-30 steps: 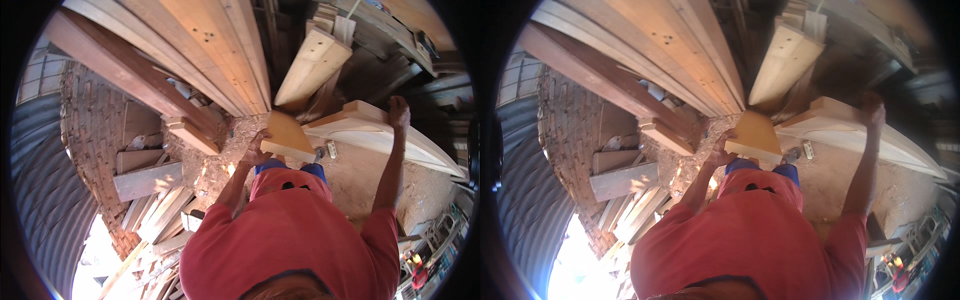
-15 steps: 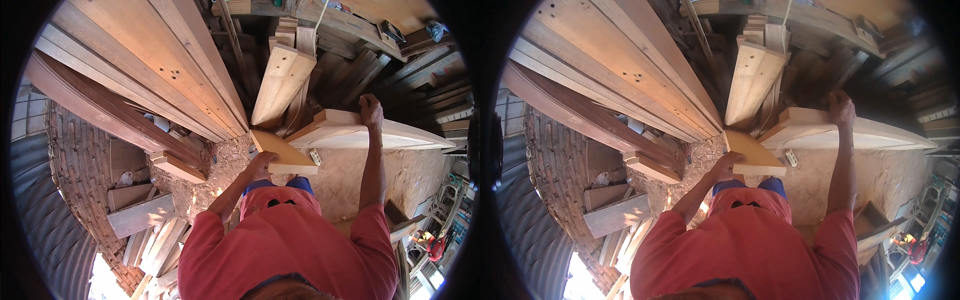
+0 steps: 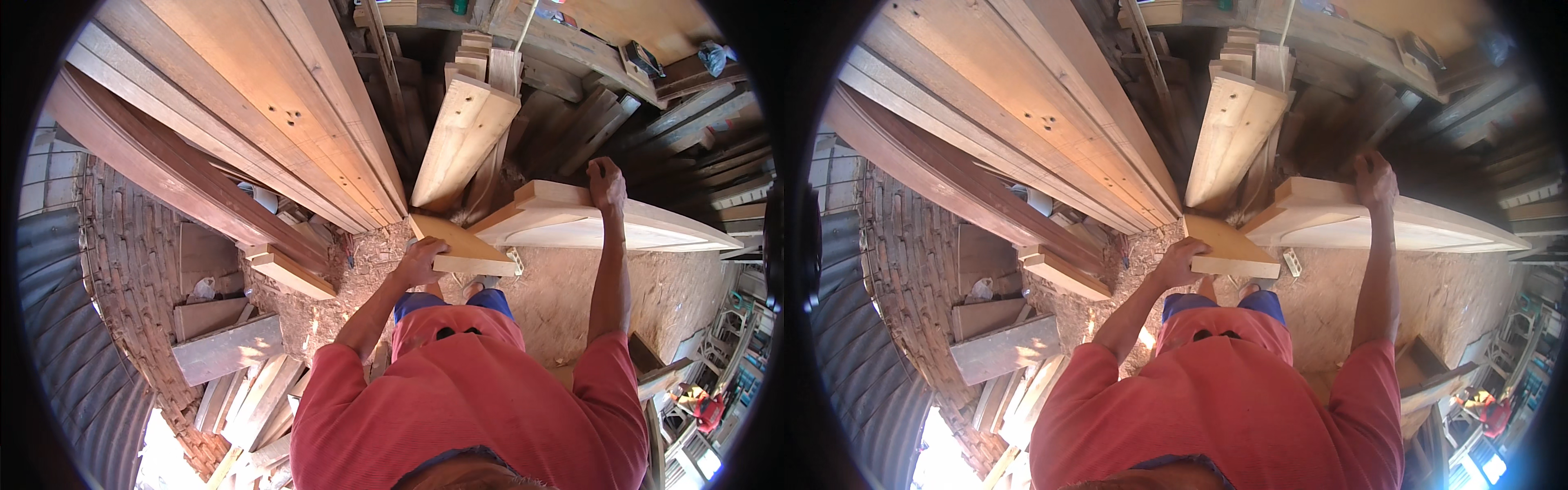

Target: The person picks up and inspects several wooden planks in a workshop, moving them between stacks and examining their surfaces. The person handles the planks by hand, turning them over and placing them back down or into a pile.

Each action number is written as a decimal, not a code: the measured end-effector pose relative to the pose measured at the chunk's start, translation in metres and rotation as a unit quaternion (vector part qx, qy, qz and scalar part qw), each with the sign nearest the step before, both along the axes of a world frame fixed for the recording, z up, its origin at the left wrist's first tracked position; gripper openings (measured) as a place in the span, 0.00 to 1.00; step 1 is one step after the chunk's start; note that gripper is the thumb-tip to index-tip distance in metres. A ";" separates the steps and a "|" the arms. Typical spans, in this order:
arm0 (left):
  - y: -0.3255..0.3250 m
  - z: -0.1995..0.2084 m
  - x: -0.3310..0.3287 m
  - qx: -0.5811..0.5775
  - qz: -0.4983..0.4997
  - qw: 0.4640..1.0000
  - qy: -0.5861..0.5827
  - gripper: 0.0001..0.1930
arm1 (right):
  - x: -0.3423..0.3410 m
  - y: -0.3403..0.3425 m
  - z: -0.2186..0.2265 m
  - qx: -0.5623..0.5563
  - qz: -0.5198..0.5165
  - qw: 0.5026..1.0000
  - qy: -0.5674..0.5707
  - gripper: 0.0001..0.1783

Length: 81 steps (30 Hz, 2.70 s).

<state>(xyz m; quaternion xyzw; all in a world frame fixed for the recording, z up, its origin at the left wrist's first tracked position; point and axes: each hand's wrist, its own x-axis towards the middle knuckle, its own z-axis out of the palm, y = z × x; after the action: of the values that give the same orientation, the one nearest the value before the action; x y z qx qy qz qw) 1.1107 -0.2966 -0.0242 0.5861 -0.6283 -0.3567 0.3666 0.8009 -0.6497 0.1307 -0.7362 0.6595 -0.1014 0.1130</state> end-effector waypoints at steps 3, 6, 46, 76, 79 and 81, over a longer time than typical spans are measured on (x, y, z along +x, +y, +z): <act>-0.015 0.010 -0.002 -0.034 -0.008 0.999 -0.002 0.26 | -0.003 -0.004 -0.003 0.027 -0.011 1.000 -0.006 0.18; -0.027 0.023 -0.005 -0.009 0.037 0.999 0.003 0.25 | -0.008 -0.008 -0.008 0.032 0.002 0.999 -0.016 0.17; 0.086 -0.031 0.268 0.110 0.560 0.816 0.087 0.44 | -0.017 -0.013 -0.014 0.014 0.036 0.999 -0.009 0.18; -0.079 0.418 0.020 -0.270 -0.406 0.825 0.287 0.26 | -0.005 -0.001 -0.010 -0.031 0.016 0.997 -0.064 0.18; -0.094 0.417 0.006 -0.283 -0.436 0.798 0.304 0.26 | -0.004 0.001 -0.005 -0.047 0.006 0.998 -0.045 0.15; -0.105 0.418 0.001 -0.280 -0.467 0.779 0.310 0.25 | -0.001 0.003 0.000 -0.009 -0.011 0.999 -0.030 0.15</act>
<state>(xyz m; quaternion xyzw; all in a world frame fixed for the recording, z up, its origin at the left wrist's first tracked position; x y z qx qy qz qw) 1.1118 -0.4012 0.3934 -0.0499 -0.7499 -0.4548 0.4778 0.7996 -0.6468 0.1306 -0.7263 0.6631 -0.1305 0.1252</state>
